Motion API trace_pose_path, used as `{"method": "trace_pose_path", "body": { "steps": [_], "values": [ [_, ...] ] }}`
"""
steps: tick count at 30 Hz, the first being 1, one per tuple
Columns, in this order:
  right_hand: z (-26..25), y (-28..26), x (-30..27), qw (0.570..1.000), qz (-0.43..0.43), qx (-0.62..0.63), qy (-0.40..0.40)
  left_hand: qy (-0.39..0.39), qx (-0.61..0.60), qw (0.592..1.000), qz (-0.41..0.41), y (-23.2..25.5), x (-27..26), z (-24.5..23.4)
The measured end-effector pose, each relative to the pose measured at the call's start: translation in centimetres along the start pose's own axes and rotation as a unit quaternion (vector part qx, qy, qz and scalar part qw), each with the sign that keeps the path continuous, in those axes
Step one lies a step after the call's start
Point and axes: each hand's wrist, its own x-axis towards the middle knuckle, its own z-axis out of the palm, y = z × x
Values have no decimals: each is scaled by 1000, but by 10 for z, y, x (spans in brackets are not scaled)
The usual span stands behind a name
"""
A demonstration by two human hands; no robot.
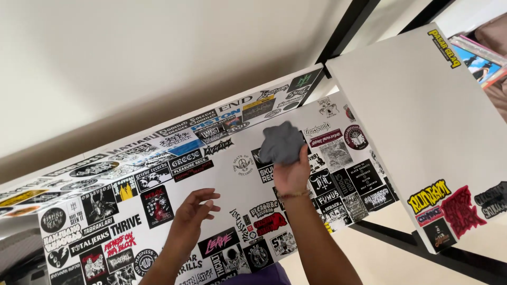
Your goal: The person wipes the surface of a white desk covered with stickers using a gray cloth. They move the cloth across the top and side edges of the desk, then place the cloth on the desk.
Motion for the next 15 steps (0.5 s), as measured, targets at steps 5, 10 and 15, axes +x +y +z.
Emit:
{"method": "trace_pose_path", "body": {
  "steps": [5,10,15],
  "values": [
    [35,-6,53,961,-226,12,-159,15,26,999,41,11,-1,-12],
    [94,16,72,915,-242,-319,44,32,51,997,54,11,2,-19],
    [82,39,117,763,-515,-391,12,25,51,998,38,5,7,-27]
  ]
}}
